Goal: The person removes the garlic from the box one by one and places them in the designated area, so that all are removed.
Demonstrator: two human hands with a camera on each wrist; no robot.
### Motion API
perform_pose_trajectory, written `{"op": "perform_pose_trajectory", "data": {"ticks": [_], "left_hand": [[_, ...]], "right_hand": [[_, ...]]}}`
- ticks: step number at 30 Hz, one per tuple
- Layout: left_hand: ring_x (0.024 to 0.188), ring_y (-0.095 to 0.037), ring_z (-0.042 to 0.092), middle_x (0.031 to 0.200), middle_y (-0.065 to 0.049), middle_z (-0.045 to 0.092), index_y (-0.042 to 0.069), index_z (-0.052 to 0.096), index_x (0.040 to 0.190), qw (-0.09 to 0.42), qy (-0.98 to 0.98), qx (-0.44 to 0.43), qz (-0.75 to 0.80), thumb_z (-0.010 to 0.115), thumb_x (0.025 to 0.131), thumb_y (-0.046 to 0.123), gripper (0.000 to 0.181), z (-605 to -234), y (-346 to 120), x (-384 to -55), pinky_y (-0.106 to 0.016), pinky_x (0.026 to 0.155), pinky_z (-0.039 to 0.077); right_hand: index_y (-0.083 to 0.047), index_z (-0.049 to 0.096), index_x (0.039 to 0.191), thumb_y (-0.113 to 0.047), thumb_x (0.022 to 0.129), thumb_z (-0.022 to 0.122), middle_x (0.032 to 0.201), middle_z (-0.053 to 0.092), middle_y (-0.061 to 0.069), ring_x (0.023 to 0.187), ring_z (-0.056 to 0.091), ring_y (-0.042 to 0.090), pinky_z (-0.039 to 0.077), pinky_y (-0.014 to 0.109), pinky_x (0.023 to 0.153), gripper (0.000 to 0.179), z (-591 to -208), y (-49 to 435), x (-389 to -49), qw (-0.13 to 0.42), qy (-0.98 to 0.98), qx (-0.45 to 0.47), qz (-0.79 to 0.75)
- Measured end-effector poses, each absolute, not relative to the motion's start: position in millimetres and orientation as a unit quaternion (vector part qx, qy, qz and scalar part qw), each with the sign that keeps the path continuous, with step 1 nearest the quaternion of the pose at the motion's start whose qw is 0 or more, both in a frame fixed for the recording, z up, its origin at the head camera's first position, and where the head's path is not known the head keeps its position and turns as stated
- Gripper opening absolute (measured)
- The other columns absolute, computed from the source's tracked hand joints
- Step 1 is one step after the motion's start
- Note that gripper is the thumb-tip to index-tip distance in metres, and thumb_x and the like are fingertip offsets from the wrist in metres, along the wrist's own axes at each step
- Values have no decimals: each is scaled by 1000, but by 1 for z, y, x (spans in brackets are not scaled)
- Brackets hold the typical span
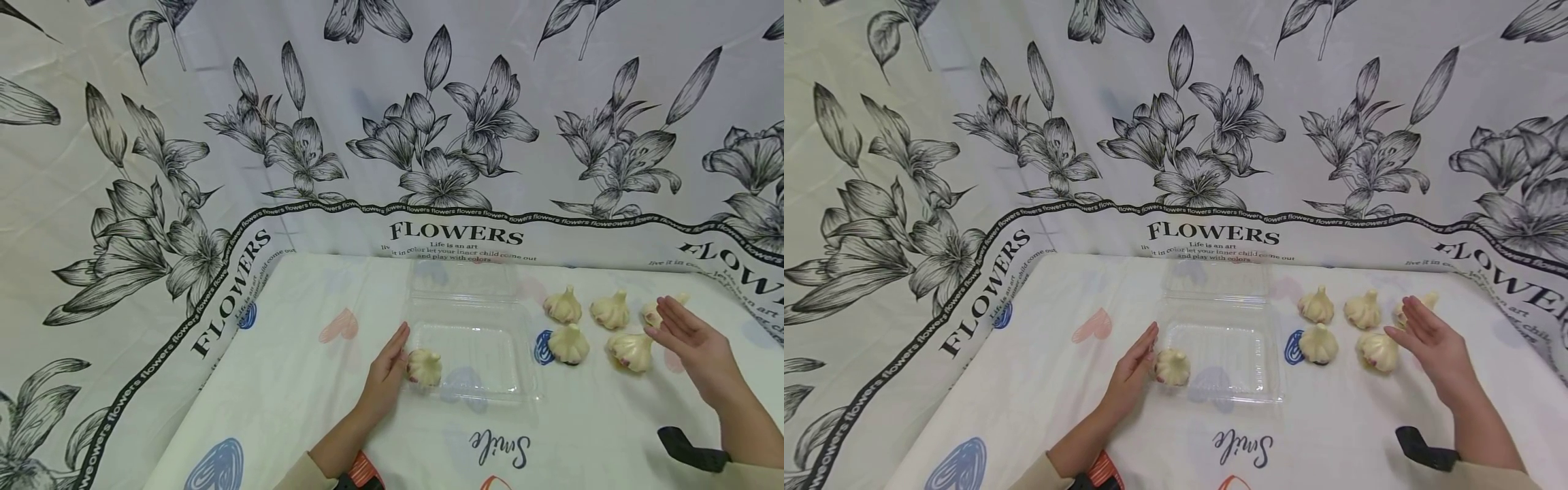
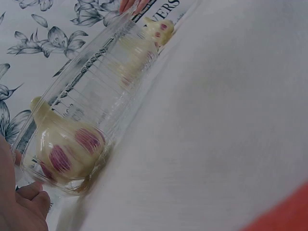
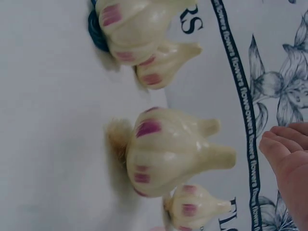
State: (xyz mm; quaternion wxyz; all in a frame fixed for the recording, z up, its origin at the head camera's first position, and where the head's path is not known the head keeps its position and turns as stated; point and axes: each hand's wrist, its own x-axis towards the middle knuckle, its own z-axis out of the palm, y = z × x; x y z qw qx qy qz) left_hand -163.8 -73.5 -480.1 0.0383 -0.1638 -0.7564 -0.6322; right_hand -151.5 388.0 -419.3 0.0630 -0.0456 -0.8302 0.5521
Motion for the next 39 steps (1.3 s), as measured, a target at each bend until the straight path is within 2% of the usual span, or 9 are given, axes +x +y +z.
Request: {"op": "perform_pose_trajectory", "data": {"ticks": [3, 7, 13, 20, 25, 28, 31, 36, 39], "left_hand": [[142, -22, 24, 151, -11, 31, -2, 37, 140, 39, -756, -165, -632, 39, 97, 0, 43, -481, -73, -164, -5, 106, 19], [142, -22, 24, 151, -10, 31, -2, 37, 140, 38, -758, -166, -630, 39, 97, 1, 43, -482, -73, -165, -4, 106, 19], [142, -22, 24, 152, -9, 30, -1, 37, 140, 36, -758, -164, -630, 39, 98, 2, 43, -483, -73, -165, -4, 105, 19], [142, -21, 24, 152, -9, 30, -1, 37, 141, 35, -759, -164, -629, 39, 98, 2, 43, -483, -74, -164, -4, 106, 19], [142, -23, 23, 152, -11, 29, -1, 37, 141, 34, -758, -167, -630, 38, 97, 0, 43, -481, -73, -163, -4, 106, 19], [142, -23, 23, 152, -11, 29, -2, 36, 141, 33, -758, -169, -629, 38, 97, 0, 44, -479, -73, -163, -4, 106, 19], [142, -23, 23, 152, -11, 29, -2, 36, 141, 31, -759, -167, -629, 38, 97, 0, 44, -479, -74, -163, -6, 107, 19], [143, -22, 21, 153, -10, 27, 1, 34, 142, 28, -761, -172, -625, 37, 99, 2, 44, -481, -75, -164, -26, 114, 20], [143, -22, 20, 153, -9, 27, 2, 34, 143, 29, -762, -174, -623, 36, 99, 3, 44, -481, -76, -164, -33, 114, 18]], "right_hand": [[-17, 9, 150, -7, 93, 54, 154, 11, -16, 124, 26, -24, 33, -7, 85, 73, -412, 381, -151, 57, -800, 7, 597], [-9, 13, 150, 4, 91, 53, 152, 20, -19, 114, 35, -28, 33, -6, 86, 73, -406, 370, -150, 52, -789, 72, 608], [-4, 16, 149, 12, 87, 53, 149, 28, -20, 120, 35, -24, 33, -4, 90, 74, -397, 349, -147, 47, -791, 155, 590], [-1, 17, 148, 17, 84, 53, 151, 28, -16, 123, 35, -20, 35, -1, 92, 76, -390, 331, -146, 37, -786, 196, 585], [-1, 18, 148, 10, 84, 59, 152, 23, -16, 122, 31, -23, 33, -3, 91, 77, -388, 324, -149, 36, -836, 189, 513], [-4, 24, 147, 2, 83, 64, 146, 28, -23, 117, 33, -25, 33, -4, 89, 75, -387, 319, -150, 48, -867, 173, 465], [-2, 32, 144, 0, 81, 68, 140, 34, -26, 118, 34, -23, 33, -3, 90, 72, -384, 312, -154, 60, -873, 181, 449], [-3, 39, 141, -8, 81, 71, 139, 36, -26, 119, 32, -24, 31, -4, 92, 69, -377, 295, -162, 49, -879, 207, 427], [-11, 40, 142, -19, 81, 72, 145, 38, -11, 116, 29, -26, 29, -5, 91, 69, -373, 282, -167, 20, -893, 203, 401]]}}
